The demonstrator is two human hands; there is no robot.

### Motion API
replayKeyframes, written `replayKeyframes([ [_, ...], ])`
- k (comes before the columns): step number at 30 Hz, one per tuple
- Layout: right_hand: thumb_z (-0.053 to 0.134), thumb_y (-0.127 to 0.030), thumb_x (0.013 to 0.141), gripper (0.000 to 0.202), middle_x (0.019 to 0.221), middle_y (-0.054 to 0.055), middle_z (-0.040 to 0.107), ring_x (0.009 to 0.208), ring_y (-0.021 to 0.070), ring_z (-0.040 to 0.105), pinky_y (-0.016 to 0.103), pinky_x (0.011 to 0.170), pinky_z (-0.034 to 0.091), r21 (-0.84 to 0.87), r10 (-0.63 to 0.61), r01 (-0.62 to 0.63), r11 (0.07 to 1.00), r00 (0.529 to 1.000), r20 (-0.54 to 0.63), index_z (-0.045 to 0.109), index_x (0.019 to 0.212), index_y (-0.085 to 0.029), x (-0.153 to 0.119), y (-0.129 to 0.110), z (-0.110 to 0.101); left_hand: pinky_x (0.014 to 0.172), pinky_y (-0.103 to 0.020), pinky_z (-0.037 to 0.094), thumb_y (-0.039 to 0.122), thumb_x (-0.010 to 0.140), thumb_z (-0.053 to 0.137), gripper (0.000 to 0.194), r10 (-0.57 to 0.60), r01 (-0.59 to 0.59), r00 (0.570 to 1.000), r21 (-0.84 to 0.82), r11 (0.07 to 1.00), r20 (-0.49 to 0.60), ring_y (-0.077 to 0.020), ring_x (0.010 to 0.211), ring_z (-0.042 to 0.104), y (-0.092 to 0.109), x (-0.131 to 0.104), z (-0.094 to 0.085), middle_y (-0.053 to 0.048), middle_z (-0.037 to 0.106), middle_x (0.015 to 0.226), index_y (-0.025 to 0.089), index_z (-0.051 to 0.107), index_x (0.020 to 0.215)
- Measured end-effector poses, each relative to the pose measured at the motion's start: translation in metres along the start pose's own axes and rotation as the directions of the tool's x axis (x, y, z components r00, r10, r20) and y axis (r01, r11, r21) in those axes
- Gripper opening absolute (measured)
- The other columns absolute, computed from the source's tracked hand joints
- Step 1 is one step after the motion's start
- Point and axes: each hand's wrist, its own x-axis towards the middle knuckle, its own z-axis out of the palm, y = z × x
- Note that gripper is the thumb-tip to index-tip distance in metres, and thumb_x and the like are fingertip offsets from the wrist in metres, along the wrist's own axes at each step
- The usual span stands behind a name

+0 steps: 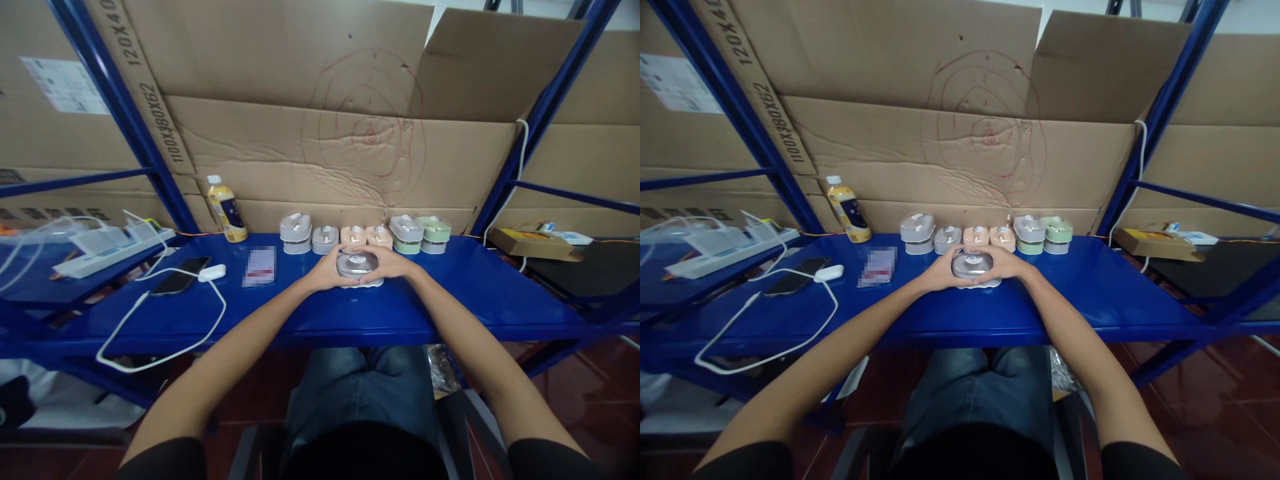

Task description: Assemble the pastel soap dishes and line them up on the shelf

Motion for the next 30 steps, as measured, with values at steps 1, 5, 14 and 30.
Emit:
replayKeyframes([
  [1, 0.094, -0.049, 0.062, 0.095, 0.151, 0.010, 0.059, 0.142, 0.0319, 0.053, 0.051, 0.124, 0.037, 0.003, 0.004, -0.004, 1.000, 1.000, 0.006, 0.058, 0.147, -0.024, 0.000, 0.000, 0.000, 0.111, -0.058, 0.046, 0.049, 0.060, 0.095, 0.102, 0.001, -0.001, 1.000, 0.003, 1.000, 0.009, -0.0390, 0.133, 0.058, -0.001, 0.000, 0.000, -0.020, 0.058, 0.145, 0.019, 0.045, 0.144],
  [5, 0.095, -0.051, 0.058, 0.106, 0.154, 0.011, 0.056, 0.144, 0.0345, 0.051, 0.053, 0.123, 0.037, -0.050, 0.057, -0.056, 0.997, 0.998, 0.023, 0.053, 0.151, -0.023, -0.005, 0.004, -0.002, 0.109, -0.058, 0.047, 0.049, 0.059, 0.096, 0.105, 0.005, -0.006, 0.999, 0.041, 0.999, 0.043, -0.0389, 0.130, 0.060, -0.006, 0.000, -0.003, -0.019, 0.061, 0.141, 0.018, 0.044, 0.145],
  [14, 0.089, -0.053, 0.065, 0.086, 0.138, 0.011, 0.068, 0.127, 0.0353, 0.064, 0.053, 0.112, 0.047, -0.235, 0.013, -0.047, 0.971, 0.990, -0.142, 0.063, 0.141, -0.023, -0.016, 0.000, -0.005, 0.112, -0.054, 0.047, 0.052, 0.064, 0.091, 0.101, -0.006, 0.006, 1.000, 0.152, 0.988, 0.001, -0.0354, 0.128, 0.062, -0.009, -0.003, -0.024, -0.017, 0.063, 0.138, 0.019, 0.044, 0.147],
  [30, 0.068, -0.067, 0.083, 0.090, 0.135, 0.037, 0.051, 0.128, 0.0501, 0.047, 0.064, 0.106, 0.037, -0.344, 0.294, -0.688, 0.639, 0.632, -0.717, 0.045, 0.143, -0.003, 0.057, 0.016, -0.014, 0.118, -0.064, 0.028, 0.037, 0.080, 0.076, 0.068, -0.082, 0.130, 0.991, 0.695, 0.707, -0.102, -0.0507, 0.145, 0.036, 0.003, 0.009, -0.015, -0.028, 0.050, 0.148, 0.010, 0.052, 0.137],
])
